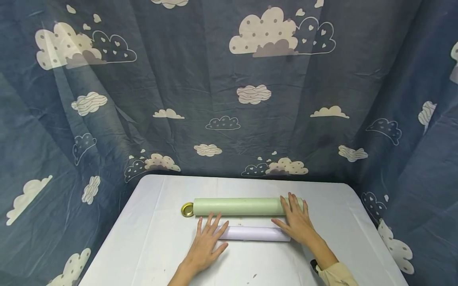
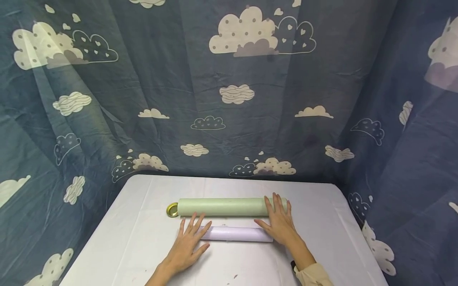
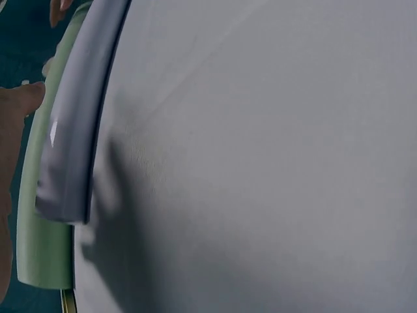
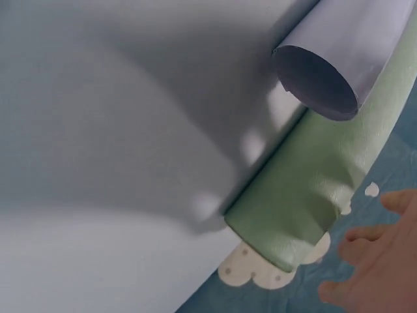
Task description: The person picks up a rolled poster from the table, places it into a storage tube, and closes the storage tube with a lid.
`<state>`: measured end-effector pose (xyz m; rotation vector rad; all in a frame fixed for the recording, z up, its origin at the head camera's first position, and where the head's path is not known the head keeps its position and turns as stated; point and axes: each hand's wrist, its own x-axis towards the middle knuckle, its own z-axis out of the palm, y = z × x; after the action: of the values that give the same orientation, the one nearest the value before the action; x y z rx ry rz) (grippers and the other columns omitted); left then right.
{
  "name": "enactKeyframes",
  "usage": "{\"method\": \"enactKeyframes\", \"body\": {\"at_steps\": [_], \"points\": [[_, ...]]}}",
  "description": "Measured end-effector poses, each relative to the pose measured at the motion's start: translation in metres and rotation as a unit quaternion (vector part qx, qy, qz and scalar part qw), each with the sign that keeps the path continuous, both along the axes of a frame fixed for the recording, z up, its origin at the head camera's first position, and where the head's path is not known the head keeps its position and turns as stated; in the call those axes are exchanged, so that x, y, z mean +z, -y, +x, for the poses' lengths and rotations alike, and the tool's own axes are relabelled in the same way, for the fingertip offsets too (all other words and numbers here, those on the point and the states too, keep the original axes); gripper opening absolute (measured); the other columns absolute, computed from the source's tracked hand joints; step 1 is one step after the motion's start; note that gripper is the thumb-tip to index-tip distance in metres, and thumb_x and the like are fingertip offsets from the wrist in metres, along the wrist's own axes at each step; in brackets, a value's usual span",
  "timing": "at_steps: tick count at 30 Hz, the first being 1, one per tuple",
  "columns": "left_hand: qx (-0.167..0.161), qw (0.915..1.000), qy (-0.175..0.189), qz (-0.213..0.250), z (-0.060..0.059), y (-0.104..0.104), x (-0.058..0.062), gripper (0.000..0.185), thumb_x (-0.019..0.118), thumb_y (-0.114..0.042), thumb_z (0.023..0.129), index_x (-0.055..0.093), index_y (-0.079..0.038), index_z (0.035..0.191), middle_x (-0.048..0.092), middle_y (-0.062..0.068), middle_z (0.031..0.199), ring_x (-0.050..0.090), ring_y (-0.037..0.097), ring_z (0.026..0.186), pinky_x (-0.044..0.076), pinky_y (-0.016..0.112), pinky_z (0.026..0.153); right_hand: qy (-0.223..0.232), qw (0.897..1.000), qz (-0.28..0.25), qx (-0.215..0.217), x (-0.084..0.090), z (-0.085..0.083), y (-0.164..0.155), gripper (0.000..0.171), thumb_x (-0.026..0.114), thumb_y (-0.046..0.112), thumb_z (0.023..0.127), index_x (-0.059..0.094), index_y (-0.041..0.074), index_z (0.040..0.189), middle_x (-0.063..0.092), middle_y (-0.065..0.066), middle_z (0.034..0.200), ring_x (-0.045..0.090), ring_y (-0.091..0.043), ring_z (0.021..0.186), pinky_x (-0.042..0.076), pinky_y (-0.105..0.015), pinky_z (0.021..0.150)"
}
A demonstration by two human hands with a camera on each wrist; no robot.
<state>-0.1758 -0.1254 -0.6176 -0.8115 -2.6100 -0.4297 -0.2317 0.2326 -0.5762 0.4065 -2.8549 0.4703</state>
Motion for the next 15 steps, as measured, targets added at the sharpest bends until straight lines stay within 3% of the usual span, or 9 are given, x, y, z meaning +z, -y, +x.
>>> {"method": "enactKeyframes", "body": {"at_steps": [2,6,9,12,15], "points": [[-0.013,0.9998,-0.014,-0.007,0.0,-0.005,-0.001,0.064,0.066,-0.042,0.098,0.049,-0.02,0.155,0.035,0.016,0.167,0.034,0.049,0.151,-0.028,0.043,0.125,-0.005,1.0,0.001,0.007,-0.001,-0.003,0.002,0.089,0.07,0.054,0.092,0.039,0.0,0.156,0.03,-0.036,0.162,0.027,-0.052,0.153,0.011,-0.075,0.122],[-0.03,0.9987,-0.034,-0.026,0.001,-0.013,-0.003,0.063,0.067,-0.043,0.097,0.05,-0.021,0.154,0.037,0.015,0.167,0.037,0.048,0.149,-0.023,0.046,0.127,-0.014,1.0,0.007,0.021,-0.003,-0.011,0.006,0.089,0.071,0.054,0.091,0.04,0.002,0.156,0.033,-0.034,0.162,0.031,-0.051,0.152,0.014,-0.075,0.121],[-0.043,0.9983,-0.025,-0.03,0.002,-0.018,-0.005,0.062,0.066,-0.042,0.098,0.05,-0.021,0.154,0.037,0.015,0.166,0.036,0.047,0.151,-0.003,0.061,0.13,-0.016,0.999,0.012,0.031,-0.005,-0.017,0.008,0.09,0.072,0.054,0.09,0.041,0.002,0.156,0.034,-0.034,0.161,0.031,-0.051,0.152,0.015,-0.075,0.121],[-0.052,0.9979,-0.008,-0.039,0.003,-0.02,-0.005,0.061,0.064,-0.042,0.1,0.049,-0.021,0.155,0.037,0.015,0.167,0.033,0.045,0.153,0.02,0.072,0.121,-0.018,0.999,0.017,0.039,-0.006,-0.022,0.011,0.09,0.073,0.054,0.09,0.042,0.003,0.156,0.035,-0.033,0.161,0.033,-0.051,0.151,0.016,-0.074,0.121],[-0.054,0.9973,0.008,-0.048,0.004,-0.02,-0.005,0.059,0.061,-0.042,0.102,0.047,-0.022,0.156,0.036,0.014,0.167,0.032,0.043,0.154,0.027,0.075,0.116,-0.012,0.999,0.016,0.047,-0.007,-0.027,0.014,0.089,0.073,0.054,0.09,0.041,0.003,0.157,0.036,-0.033,0.161,0.034,-0.051,0.151,0.017,-0.073,0.122]]}}
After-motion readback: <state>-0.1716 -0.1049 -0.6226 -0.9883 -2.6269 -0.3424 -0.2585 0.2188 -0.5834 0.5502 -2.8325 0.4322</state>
